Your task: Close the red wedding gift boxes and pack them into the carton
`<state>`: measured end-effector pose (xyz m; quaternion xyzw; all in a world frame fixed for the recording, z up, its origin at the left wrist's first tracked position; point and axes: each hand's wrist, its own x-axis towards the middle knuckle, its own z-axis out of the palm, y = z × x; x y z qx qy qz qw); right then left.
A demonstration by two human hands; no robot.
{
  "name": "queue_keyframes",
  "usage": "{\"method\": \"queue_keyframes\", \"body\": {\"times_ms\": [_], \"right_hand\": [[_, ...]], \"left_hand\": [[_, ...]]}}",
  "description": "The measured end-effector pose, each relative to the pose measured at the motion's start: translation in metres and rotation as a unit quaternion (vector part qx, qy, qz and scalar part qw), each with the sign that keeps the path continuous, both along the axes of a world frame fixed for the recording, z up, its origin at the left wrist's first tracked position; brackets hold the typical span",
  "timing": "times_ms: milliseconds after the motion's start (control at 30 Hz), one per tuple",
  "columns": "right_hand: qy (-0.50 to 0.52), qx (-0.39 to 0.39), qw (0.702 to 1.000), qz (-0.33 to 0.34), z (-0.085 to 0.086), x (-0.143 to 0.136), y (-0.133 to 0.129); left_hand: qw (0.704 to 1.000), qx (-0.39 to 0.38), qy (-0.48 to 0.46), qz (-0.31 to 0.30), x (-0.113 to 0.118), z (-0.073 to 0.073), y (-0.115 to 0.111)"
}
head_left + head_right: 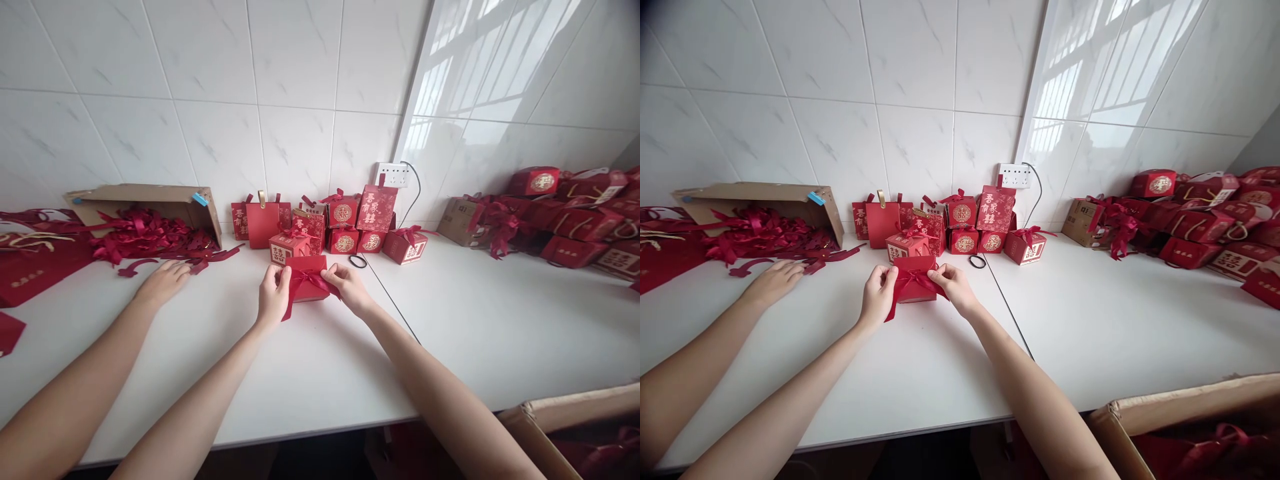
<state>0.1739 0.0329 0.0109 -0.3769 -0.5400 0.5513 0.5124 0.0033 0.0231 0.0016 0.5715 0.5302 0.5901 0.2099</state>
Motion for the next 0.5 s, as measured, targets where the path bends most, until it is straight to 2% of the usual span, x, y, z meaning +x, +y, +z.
{"method": "queue_keyframes", "body": {"times_ms": [233, 500], "right_hand": [[0.061, -0.026, 0.997, 0.031, -0.0054, -0.0029, 0.0012], [0.079, -0.013, 0.997, 0.023, -0.0076, -0.0044, -0.0002]], "left_hand": [[1.000, -0.006, -0.012, 0.001, 0.0014, -0.0028, -0.0003], [1.000, 0.000, -0.019, -0.011, 0.0019, -0.0044, 0.0000]]}}
